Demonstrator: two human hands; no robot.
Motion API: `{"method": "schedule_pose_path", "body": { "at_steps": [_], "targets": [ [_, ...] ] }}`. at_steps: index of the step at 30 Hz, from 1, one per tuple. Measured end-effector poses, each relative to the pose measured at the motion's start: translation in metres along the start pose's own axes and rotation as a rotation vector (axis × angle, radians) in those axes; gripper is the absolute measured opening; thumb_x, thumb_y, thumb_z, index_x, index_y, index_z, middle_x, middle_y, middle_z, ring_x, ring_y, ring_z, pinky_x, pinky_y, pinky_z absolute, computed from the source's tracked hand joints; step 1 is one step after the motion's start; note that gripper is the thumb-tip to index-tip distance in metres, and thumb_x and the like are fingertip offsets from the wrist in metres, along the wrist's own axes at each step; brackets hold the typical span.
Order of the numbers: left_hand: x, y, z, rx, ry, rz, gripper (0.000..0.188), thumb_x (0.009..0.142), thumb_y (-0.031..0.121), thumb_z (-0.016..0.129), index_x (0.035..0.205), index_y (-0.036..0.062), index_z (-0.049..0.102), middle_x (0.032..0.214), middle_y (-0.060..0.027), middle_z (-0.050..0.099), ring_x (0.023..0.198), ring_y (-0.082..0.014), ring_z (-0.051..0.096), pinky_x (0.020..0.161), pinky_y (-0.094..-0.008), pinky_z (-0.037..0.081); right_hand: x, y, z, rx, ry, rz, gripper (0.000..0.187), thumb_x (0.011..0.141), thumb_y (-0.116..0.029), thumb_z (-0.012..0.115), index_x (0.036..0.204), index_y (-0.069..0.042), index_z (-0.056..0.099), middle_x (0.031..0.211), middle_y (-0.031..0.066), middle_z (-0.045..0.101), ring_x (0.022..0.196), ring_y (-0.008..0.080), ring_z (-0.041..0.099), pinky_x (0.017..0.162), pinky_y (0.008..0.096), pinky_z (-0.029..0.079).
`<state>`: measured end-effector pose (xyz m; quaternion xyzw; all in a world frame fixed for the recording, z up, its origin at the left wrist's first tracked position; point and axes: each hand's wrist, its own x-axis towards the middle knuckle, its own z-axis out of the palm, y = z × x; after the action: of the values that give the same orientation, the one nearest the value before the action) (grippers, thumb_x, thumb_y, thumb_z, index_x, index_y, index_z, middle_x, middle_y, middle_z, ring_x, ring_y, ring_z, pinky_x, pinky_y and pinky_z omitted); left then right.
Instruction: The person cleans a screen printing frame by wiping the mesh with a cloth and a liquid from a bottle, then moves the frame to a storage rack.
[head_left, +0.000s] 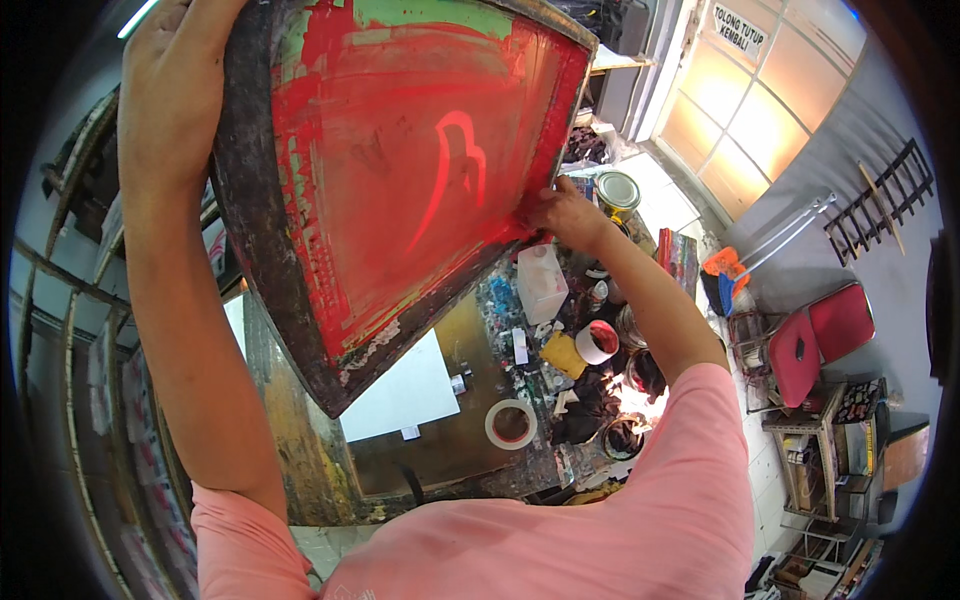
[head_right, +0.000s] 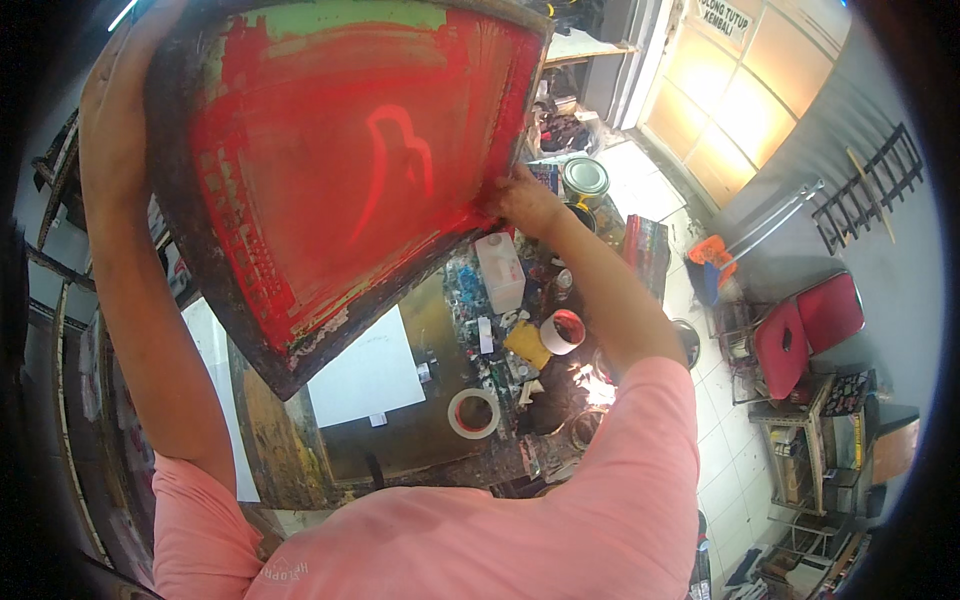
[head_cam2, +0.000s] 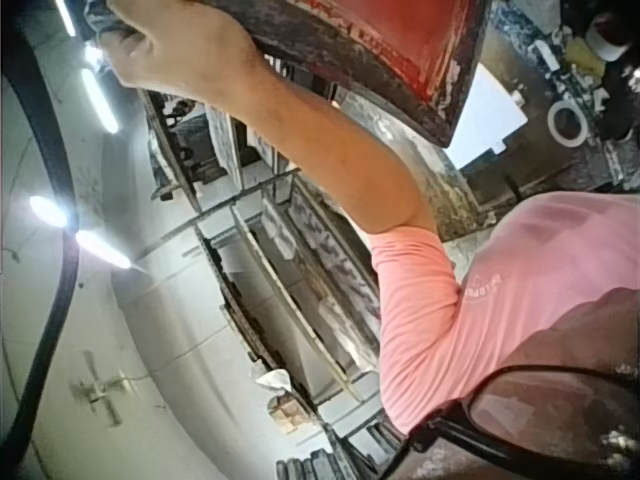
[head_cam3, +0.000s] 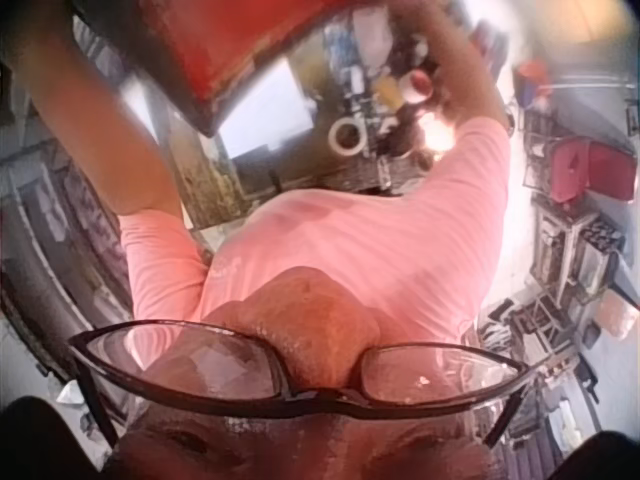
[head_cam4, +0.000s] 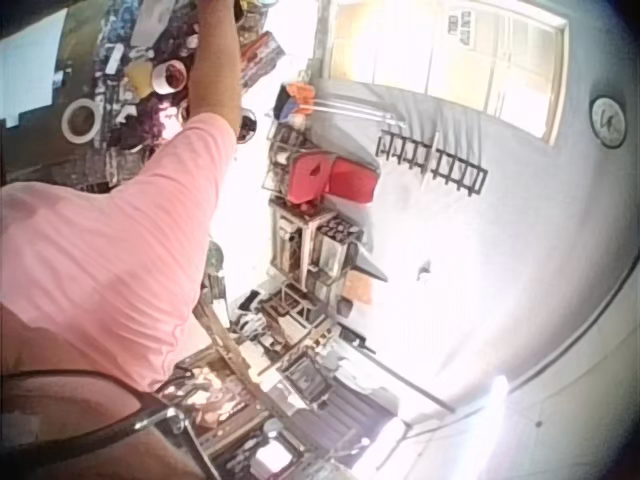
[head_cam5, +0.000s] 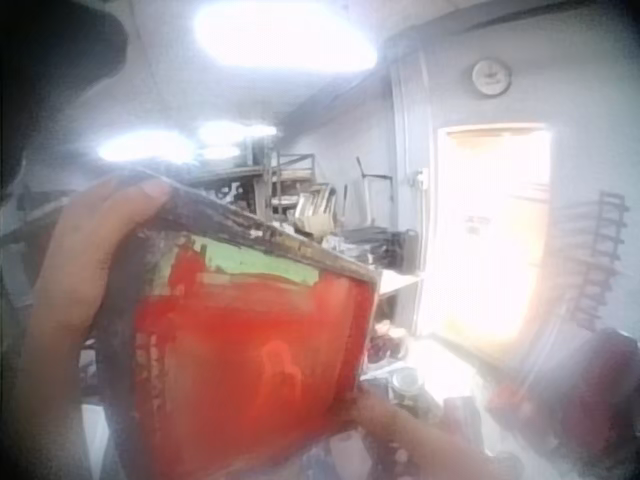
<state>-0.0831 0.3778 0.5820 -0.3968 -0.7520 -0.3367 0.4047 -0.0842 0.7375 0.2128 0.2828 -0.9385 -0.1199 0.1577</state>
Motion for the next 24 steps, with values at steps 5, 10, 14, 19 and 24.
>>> {"method": "schedule_pose_path", "body": {
  "at_steps": [5,10,14,19,24],
  "targets": [
    [0.001,0.006,0.001,-0.056,0.006,-0.022,0.035,0.1,0.026,0.052,0.121,0.0035,0.069,0.12,-0.0083,0.067,0.114,-0.0194,0.059,0.103,-0.0319,0.04,0.011,0.003,-0.01,-0.056,0.109,0.016,0.022,0.079,-0.021,0.063,0.098,-0.025,0.075,0.096,-0.0112,0.068,0.103,0.0139,0.056,0.096,0.0411,0.038],
    [0.002,0.012,0.003,-0.102,0.013,-0.036,0.033,0.099,0.025,0.054,0.118,0.0029,0.069,0.117,-0.0078,0.068,0.111,-0.0187,0.06,0.101,-0.0315,0.041,0.023,-0.01,0.011,-0.112,0.174,0.028,0.022,0.082,-0.021,0.061,0.1,-0.024,0.074,0.107,-0.0113,0.068,0.109,0.0132,0.054,0.1,0.0415,0.038],
    [0.001,0.016,0.008,-0.14,0.017,-0.039,0.031,0.099,0.024,0.055,0.116,0.0024,0.069,0.114,-0.0074,0.068,0.107,-0.0183,0.06,0.099,-0.0312,0.041,0.019,-0.011,0.01,-0.056,0.071,0.008,0.024,0.083,-0.019,0.06,0.103,-0.024,0.073,0.109,-0.0118,0.067,0.113,0.0133,0.053,0.102,0.042,0.037],
    [-0.002,0.023,0.013,-0.186,0.03,-0.048,0.029,0.098,0.023,0.057,0.114,0.0018,0.07,0.11,-0.0069,0.069,0.104,-0.0176,0.061,0.097,-0.0307,0.042,0.007,-0.002,0.003,-0.045,0.16,-0.047,0.025,0.082,-0.018,0.061,0.102,-0.026,0.073,0.111,-0.012,0.068,0.111,0.0145,0.055,0.1,0.0417,0.038],
    [-0.004,0.034,0.017,-0.231,0.043,-0.048,0.027,0.097,0.022,0.059,0.111,0.0012,0.07,0.106,-0.0064,0.069,0.1,-0.017,0.061,0.094,-0.0303,0.043,0.004,0.001,-0.018,-0.048,-0.026,-0.024,0.026,0.081,-0.018,0.062,0.103,-0.026,0.075,0.111,-0.0106,0.069,0.107,0.0156,0.057,0.096,0.0405,0.039]
  ]
}}
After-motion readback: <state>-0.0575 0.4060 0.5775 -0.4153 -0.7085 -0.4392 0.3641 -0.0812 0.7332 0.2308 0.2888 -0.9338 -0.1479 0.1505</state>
